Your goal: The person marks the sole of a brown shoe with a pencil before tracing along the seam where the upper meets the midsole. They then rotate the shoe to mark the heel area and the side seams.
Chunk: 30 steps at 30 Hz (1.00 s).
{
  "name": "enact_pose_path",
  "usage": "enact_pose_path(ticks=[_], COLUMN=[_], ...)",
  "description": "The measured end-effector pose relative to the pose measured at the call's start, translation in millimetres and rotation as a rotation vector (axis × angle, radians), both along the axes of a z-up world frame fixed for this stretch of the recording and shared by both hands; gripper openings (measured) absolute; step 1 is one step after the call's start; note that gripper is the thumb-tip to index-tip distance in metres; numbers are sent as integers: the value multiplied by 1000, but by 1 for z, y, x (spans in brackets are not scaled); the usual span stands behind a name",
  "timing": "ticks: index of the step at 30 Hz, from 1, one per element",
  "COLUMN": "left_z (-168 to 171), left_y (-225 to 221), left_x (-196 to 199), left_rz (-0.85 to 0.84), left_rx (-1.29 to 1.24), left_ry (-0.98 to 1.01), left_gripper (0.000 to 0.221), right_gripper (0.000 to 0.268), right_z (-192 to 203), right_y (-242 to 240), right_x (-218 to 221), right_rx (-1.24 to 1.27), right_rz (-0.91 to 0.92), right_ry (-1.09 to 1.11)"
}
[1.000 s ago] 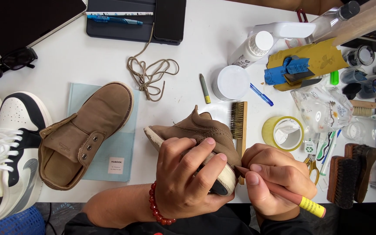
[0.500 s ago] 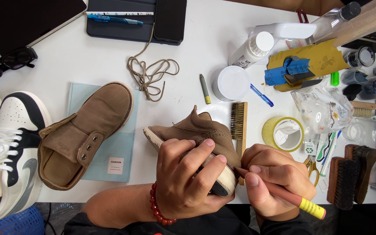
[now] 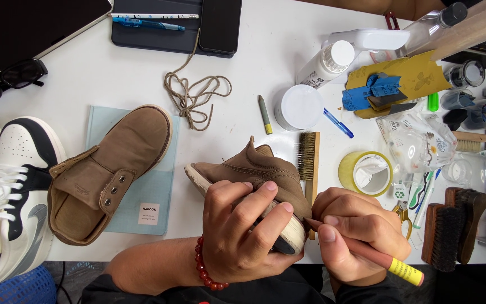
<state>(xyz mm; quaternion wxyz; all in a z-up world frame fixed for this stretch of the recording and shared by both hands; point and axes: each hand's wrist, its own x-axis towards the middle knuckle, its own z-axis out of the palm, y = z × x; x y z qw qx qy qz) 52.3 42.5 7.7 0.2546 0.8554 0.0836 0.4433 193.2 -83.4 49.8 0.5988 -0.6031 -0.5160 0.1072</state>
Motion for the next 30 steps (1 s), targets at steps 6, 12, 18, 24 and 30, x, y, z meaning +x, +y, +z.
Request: enact_pose_path(ticks=[6,12,18,24,30], left_z=[-1,-2,-2,-2,-3], left_y=[-2,-2,-1,1,4], left_x=[0,0,-1,-2,-1], left_rz=[6,4,-11,-38,-63], left_rx=[-7,-4,-11,-15,-2], left_ry=[-1,-2,0,1,-3], left_gripper=[65,65,66,66,68], right_gripper=[14,15,18,20,19], right_z=[-4,-2,-6,-14,-19], right_y=[2,1,-1,1,0], right_x=[-3,-2,2,2,-2], right_rx=[30,20,32,112,120], right_rz=[-33,-23,7,35,-7], right_ry=[56,49,60,164,337])
